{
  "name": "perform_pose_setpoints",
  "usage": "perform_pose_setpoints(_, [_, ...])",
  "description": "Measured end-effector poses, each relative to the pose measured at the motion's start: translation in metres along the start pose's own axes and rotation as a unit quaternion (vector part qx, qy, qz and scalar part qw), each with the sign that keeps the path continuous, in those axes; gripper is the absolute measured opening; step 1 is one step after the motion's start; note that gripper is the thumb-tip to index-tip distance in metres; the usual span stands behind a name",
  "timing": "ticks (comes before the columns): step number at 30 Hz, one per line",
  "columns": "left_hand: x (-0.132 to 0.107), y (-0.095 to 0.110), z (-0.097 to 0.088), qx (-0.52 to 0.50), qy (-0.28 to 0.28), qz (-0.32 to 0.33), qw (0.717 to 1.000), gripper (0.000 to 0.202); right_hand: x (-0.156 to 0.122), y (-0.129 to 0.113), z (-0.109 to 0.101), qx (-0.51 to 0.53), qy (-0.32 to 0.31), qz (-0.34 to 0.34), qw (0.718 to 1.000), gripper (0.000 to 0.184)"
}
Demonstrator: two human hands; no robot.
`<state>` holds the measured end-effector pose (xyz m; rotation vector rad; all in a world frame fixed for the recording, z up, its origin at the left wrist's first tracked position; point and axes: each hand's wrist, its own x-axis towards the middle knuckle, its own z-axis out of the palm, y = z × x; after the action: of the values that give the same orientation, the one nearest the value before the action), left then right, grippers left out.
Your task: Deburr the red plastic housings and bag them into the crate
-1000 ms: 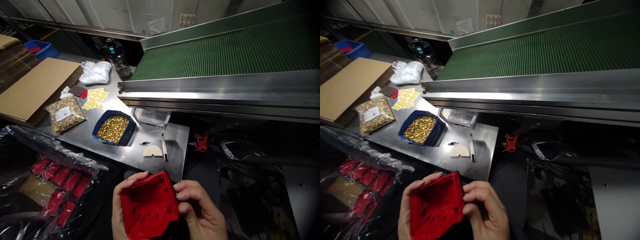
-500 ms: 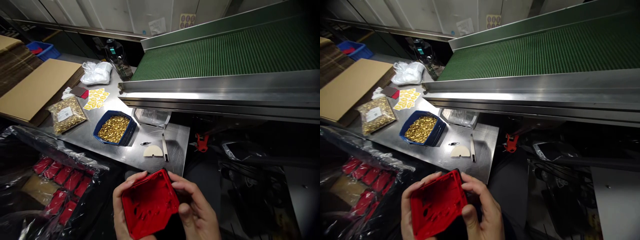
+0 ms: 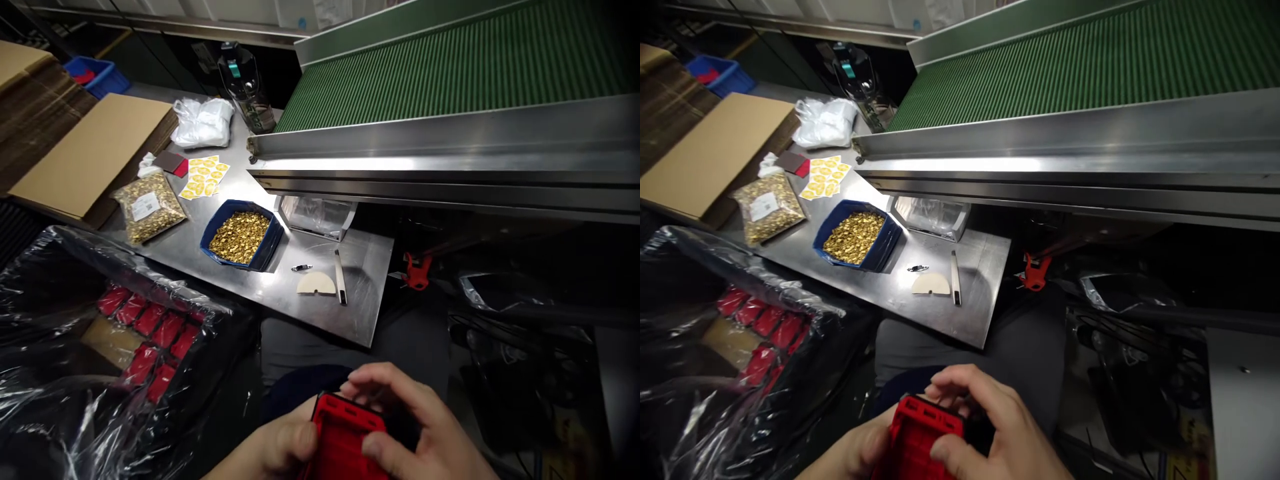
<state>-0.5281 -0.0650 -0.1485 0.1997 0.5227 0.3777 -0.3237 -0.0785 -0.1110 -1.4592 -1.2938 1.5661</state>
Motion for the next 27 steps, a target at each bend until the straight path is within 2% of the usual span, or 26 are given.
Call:
perform_pose_setpoints(4, [-0.002, -0.006, -0.006, -0.004, -0.014, -0.049, 0.999, 0.080, 0.005, 0.003, 0.002, 0.020, -0.017, -0.009, 1.000, 0.025])
perform_pose_setpoints(10, [-0.003, -0.006, -0.004, 0.041, -0.016, -0.034, 0.998, 0.071, 0.015, 0.000, 0.005, -0.012, -0.066, -0.012, 0.998, 0.016])
perform_pose_setpoints(15, [-0.001, -0.015, -0.013, -0.034, -0.064, -0.028, 0.997, 0.089, 0.012, 0.005, -0.002, -0.006, -0.046, 0.008, 0.999, 0.011])
perform_pose_setpoints(17, [-0.001, -0.016, -0.016, -0.043, -0.087, -0.035, 0.995, 0.090, 0.012, 0.005, -0.003, 0.015, -0.045, 0.015, 0.999, 0.012])
perform_pose_setpoints(21, [-0.005, -0.011, -0.019, 0.010, -0.093, -0.069, 0.993, 0.094, 0.016, -0.002, 0.003, 0.052, -0.078, 0.018, 0.995, 0.020])
perform_pose_setpoints(24, [-0.008, -0.005, -0.017, 0.040, -0.083, -0.088, 0.992, 0.095, 0.016, -0.004, 0.003, 0.034, -0.075, 0.010, 0.997, 0.023])
perform_pose_setpoints(27, [-0.008, -0.003, -0.014, 0.033, -0.075, -0.090, 0.993, 0.096, 0.011, 0.002, -0.006, -0.004, -0.063, -0.008, 0.998, 0.021])
